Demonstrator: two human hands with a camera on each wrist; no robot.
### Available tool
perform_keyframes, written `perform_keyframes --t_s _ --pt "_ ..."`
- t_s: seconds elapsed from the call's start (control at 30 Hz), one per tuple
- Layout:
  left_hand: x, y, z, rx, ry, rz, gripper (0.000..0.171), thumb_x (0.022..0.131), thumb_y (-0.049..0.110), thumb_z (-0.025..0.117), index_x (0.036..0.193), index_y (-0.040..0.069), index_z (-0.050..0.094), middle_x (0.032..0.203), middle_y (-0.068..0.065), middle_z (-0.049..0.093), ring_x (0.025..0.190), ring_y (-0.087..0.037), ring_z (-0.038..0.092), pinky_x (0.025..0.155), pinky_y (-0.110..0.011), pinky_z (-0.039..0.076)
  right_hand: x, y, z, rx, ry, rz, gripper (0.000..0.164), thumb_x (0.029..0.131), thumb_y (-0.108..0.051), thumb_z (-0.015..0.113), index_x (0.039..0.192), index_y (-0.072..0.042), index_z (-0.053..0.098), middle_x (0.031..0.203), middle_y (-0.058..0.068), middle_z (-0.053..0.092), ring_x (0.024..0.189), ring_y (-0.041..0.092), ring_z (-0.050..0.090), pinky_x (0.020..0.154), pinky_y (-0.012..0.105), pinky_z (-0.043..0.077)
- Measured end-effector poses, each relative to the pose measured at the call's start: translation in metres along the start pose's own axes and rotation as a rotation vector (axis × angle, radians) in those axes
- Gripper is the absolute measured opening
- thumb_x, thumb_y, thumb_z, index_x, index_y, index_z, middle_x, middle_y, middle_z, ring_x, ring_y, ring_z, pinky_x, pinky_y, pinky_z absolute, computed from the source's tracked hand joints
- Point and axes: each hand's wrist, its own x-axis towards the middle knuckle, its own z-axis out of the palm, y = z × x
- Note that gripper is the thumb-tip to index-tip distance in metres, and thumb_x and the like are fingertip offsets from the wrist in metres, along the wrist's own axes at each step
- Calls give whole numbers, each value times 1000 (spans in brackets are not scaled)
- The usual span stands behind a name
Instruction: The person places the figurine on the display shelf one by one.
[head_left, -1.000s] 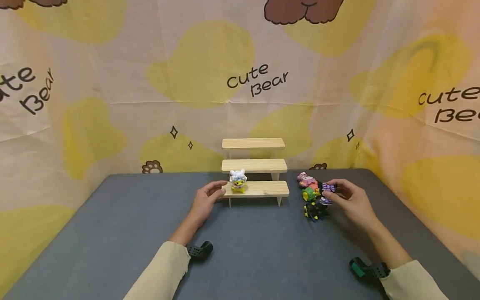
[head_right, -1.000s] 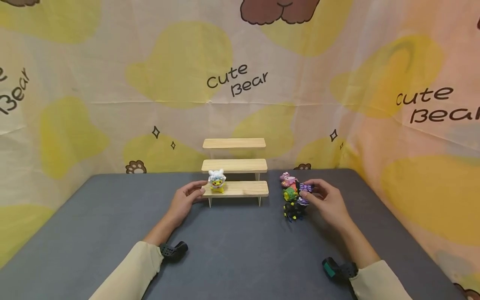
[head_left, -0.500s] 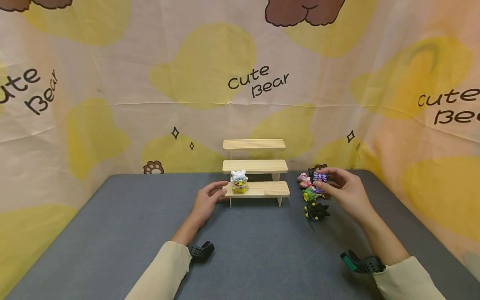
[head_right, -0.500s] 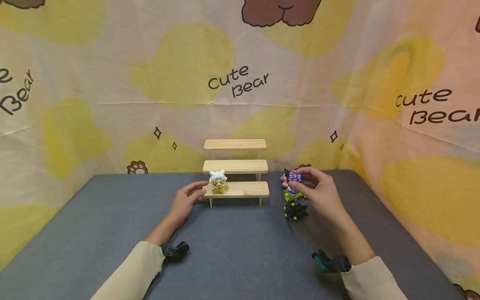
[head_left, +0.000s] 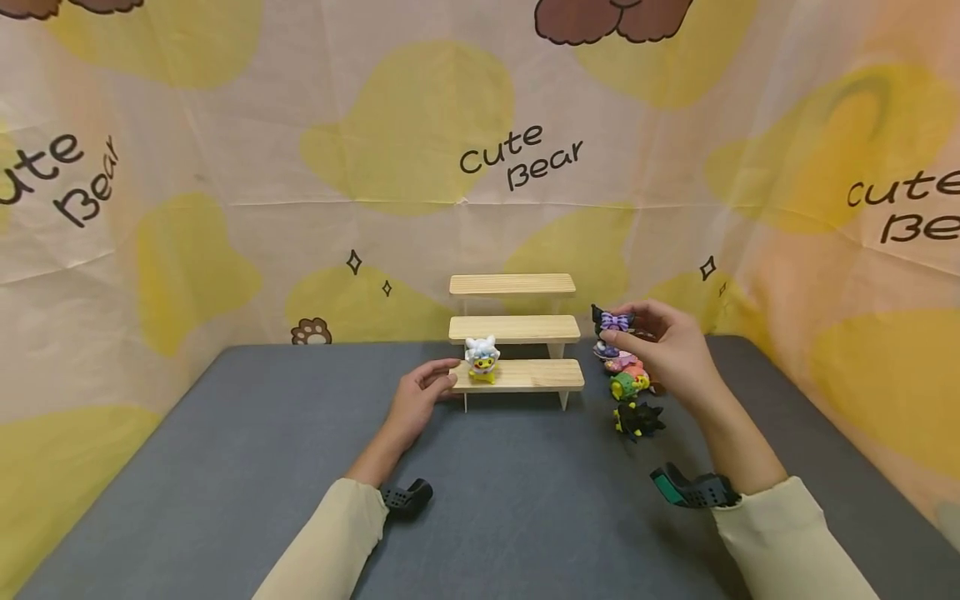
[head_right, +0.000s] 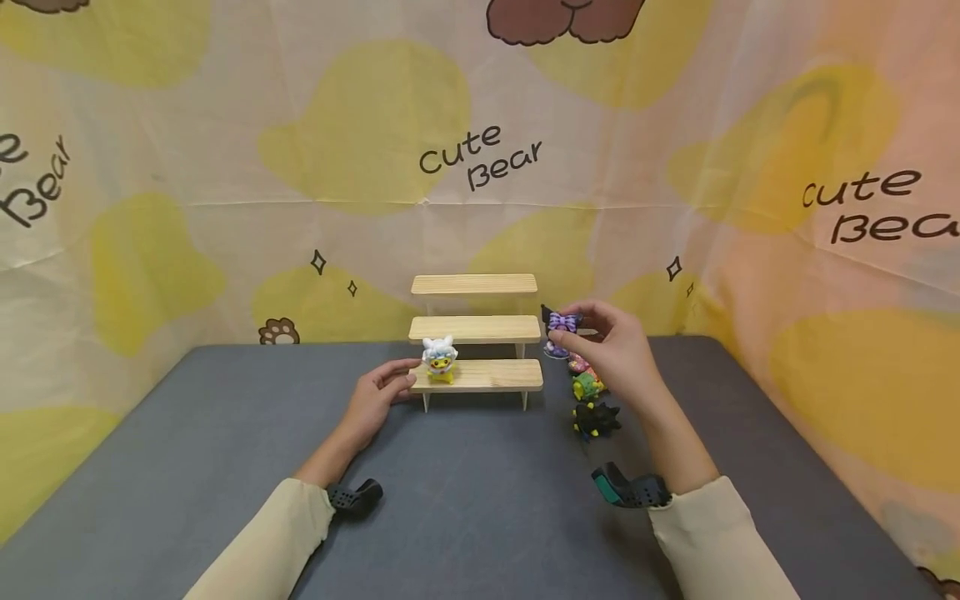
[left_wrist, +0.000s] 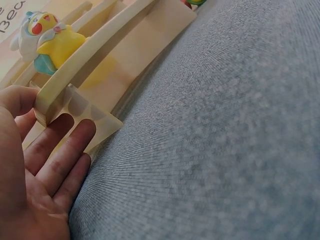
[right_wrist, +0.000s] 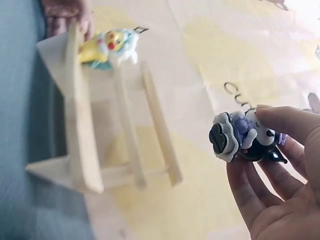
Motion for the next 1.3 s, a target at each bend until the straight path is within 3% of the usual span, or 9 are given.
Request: perform_keyframes --t_s 0.1,0.23,0.57,0.9,1.07,1.3 --pt "0 0 1 -2 3 -1 32 99 10 63 129 0 66 131 -22 66 100 -9 70 89 -37 62 8 -7 7 29 1 -63 36 90 -26 78 120 -9 67 95 -10 70 58 10 57 44 26 47" --pt "-1 2 1 -6 4 1 32 99 9 63 129 0 66 131 -22 66 99 -9 70 87 -33 62 19 -14 17 64 -4 -142 33 90 -18 78 117 -2 68 96 -9 71 87 9 69 74 19 58" --pt "-1 0 4 -15 -5 14 31 99 10 62 129 -1 66 129 -24 67 95 -12 73 88 -39 62 34 -27 34 150 5 -181 31 90 -15 78 116 -2 68 99 -7 69 92 9 67 78 17 57" --pt "-1 -2 7 -17 -10 26 30 99 8 61 128 1 67 126 -24 69 95 -14 73 87 -40 63 33 -13 43 195 -25 -114 33 91 -13 76 120 0 67 97 -7 68 84 9 68 72 18 56" --pt "-2 -1 5 -4 -1 29 30 99 9 61 128 1 67 124 -25 69 91 -12 74 85 -36 63 37 -7 48 154 -26 -106 31 89 -11 77 117 0 69 101 -2 69 88 12 69 77 21 59" --pt "-3 -1 2 10 6 33 31 100 10 61 129 1 66 126 -25 69 94 -17 75 88 -41 62 41 0 54 83 -58 -96 28 88 -12 79 113 -1 70 109 14 70 89 10 69 77 22 58"
